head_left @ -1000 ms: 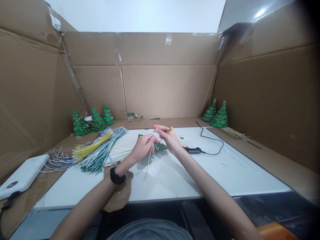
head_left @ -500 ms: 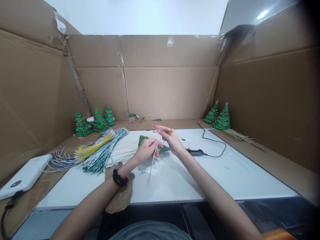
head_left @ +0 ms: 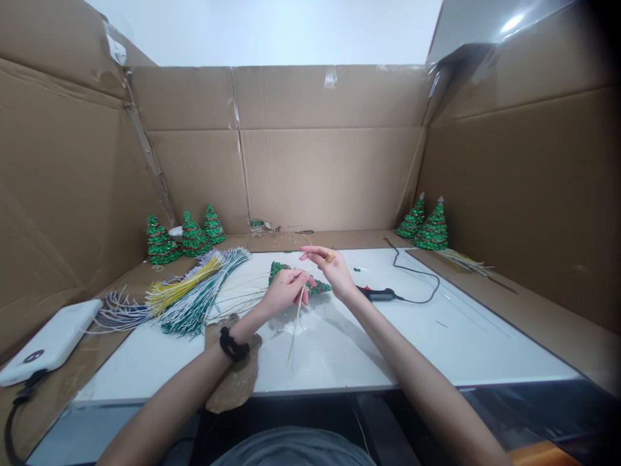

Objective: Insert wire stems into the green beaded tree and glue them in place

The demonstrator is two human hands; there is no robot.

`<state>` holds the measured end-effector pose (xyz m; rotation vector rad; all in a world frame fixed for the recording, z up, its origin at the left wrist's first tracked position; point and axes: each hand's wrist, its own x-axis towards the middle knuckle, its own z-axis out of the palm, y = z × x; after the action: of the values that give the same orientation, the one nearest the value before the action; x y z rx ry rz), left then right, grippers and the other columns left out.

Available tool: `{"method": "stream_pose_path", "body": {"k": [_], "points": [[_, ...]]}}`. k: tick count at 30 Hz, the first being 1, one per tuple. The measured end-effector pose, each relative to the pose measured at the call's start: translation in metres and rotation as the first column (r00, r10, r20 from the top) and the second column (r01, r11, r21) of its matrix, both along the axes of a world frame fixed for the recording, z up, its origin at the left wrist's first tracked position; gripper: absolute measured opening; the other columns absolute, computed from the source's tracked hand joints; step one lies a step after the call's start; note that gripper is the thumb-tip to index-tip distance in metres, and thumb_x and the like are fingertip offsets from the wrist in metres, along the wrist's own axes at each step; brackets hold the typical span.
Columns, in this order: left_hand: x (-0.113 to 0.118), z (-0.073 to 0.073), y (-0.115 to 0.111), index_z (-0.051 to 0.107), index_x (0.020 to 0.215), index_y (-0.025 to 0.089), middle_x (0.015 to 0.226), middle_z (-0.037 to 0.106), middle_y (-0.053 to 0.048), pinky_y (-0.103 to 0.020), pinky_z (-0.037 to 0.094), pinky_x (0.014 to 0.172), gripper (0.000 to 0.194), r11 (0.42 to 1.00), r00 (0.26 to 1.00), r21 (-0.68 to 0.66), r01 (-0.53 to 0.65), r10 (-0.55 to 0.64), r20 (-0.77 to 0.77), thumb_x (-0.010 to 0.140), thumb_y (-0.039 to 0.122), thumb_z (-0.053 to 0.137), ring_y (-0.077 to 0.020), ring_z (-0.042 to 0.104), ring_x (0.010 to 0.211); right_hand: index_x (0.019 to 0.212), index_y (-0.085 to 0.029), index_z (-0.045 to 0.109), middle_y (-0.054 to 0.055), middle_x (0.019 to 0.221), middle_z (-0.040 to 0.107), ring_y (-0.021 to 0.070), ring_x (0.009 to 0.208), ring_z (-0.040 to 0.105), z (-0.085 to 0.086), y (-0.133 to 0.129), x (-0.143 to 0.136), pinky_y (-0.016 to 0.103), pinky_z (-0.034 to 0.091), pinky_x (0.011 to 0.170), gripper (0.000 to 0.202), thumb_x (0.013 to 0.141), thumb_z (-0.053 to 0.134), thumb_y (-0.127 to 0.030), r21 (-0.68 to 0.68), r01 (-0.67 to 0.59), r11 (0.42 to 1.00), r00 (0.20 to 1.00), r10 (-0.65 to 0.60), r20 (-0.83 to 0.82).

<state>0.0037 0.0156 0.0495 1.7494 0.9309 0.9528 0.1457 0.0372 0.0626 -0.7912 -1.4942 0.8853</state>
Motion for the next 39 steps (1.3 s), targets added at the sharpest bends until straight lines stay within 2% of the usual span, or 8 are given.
{"method": "stream_pose_path", "body": {"k": [7, 15, 23, 27, 32, 34, 36, 39], "points": [[0.001, -0.001, -0.009, 0.064, 0.081, 0.012, 0.055, 0.060, -0.002, -0.018, 0.035, 0.042, 0.033, 0.998, 0.996, -0.013, 0.058, -0.059, -0.060, 0.088, 0.038, 0.044, -0.0077, 0.047, 0.044, 0.084, -0.017, 0.070, 0.002, 0.071, 0.065, 0.0160, 0.073, 0.057, 0.003, 0.010, 0.015, 0.029, 0.042, 0.071, 0.022, 0.077, 0.055, -0.032, 0.140, 0.200, 0.970, 0.978, -0.190, -0.083], [0.005, -0.003, -0.018, 0.055, 0.113, 0.017, 0.114, 0.057, -0.008, -0.038, 0.051, 0.080, 0.029, 0.997, 0.990, -0.017, 0.071, -0.073, -0.123, 0.088, 0.033, 0.051, -0.0178, 0.057, 0.095, 0.079, -0.016, 0.070, 0.003, 0.066, 0.064, 0.0151, 0.067, 0.055, 0.007, 0.032, 0.054, 0.028, 0.041, 0.065, 0.020, 0.073, 0.057, -0.030, 0.178, 0.495, 0.850, 0.847, -0.426, -0.318], [0.005, -0.008, -0.010, 0.060, 0.086, 0.016, 0.059, 0.059, 0.001, -0.021, 0.037, 0.043, 0.025, 0.999, 0.987, 0.046, -0.008, 0.015, -0.160, 0.089, 0.030, 0.039, -0.0088, 0.048, 0.043, 0.076, -0.016, 0.069, 0.002, 0.066, 0.066, 0.0160, 0.070, 0.059, 0.007, 0.035, 0.061, 0.031, 0.044, 0.074, 0.016, 0.073, 0.058, -0.029, 0.211, 0.566, 0.797, 0.795, -0.461, -0.394], [-0.011, 0.013, -0.006, 0.060, 0.082, 0.018, 0.059, 0.061, 0.003, -0.021, 0.039, 0.049, 0.027, 0.946, 0.949, 0.272, -0.174, 0.235, -0.210, 0.087, 0.032, 0.037, -0.0085, 0.048, 0.044, 0.077, -0.016, 0.068, 0.004, 0.072, 0.068, 0.0170, 0.075, 0.061, 0.010, 0.032, 0.061, 0.034, 0.044, 0.080, 0.016, 0.074, 0.059, -0.029, 0.209, 0.584, 0.785, 0.768, -0.449, -0.457], [-0.033, 0.036, 0.002, 0.052, 0.081, 0.019, 0.065, 0.067, 0.002, -0.020, 0.037, 0.048, 0.015, 0.944, 0.937, 0.265, -0.196, 0.259, -0.233, 0.084, 0.031, 0.043, -0.0087, 0.047, 0.045, 0.084, -0.016, 0.066, 0.006, 0.078, 0.068, 0.0203, 0.082, 0.060, 0.010, 0.030, 0.058, 0.036, 0.043, 0.078, 0.022, 0.075, 0.057, -0.033, 0.165, 0.542, 0.824, 0.800, -0.446, -0.401], [-0.036, 0.037, 0.005, 0.050, 0.079, 0.019, 0.067, 0.068, 0.000, -0.020, 0.036, 0.048, 0.014, 0.949, 0.935, 0.251, -0.192, 0.255, -0.248, 0.083, 0.031, 0.044, -0.0088, 0.046, 0.045, 0.099, -0.018, 0.065, 0.008, 0.095, 0.067, 0.0222, 0.092, 0.057, 0.011, 0.025, 0.057, 0.039, 0.041, 0.081, 0.028, 0.079, 0.051, -0.032, 0.203, 0.605, 0.770, 0.783, -0.528, -0.330], [-0.038, 0.035, 0.006, 0.050, 0.077, 0.019, 0.068, 0.069, -0.001, -0.020, 0.035, 0.048, 0.014, 0.949, 0.933, 0.256, -0.186, 0.253, -0.258, 0.083, 0.031, 0.045, -0.0091, 0.047, 0.047, 0.115, -0.024, 0.058, 0.007, 0.116, 0.059, 0.0240, 0.106, 0.050, 0.012, 0.016, 0.053, 0.042, 0.037, 0.087, 0.036, 0.081, 0.046, -0.030, 0.340, 0.686, 0.643, 0.726, -0.636, -0.263], [-0.036, 0.033, 0.008, 0.050, 0.075, 0.019, 0.066, 0.068, -0.001, -0.020, 0.037, 0.053, 0.014, 0.947, 0.939, 0.282, -0.150, 0.227, -0.260, 0.082, 0.030, 0.046, -0.0105, 0.054, 0.054, 0.118, -0.028, 0.054, 0.005, 0.124, 0.053, 0.0246, 0.115, 0.044, 0.014, 0.000, 0.040, 0.043, 0.031, 0.093, 0.034, 0.086, 0.043, -0.027, 0.578, 0.608, 0.545, 0.721, -0.684, -0.114]]}}
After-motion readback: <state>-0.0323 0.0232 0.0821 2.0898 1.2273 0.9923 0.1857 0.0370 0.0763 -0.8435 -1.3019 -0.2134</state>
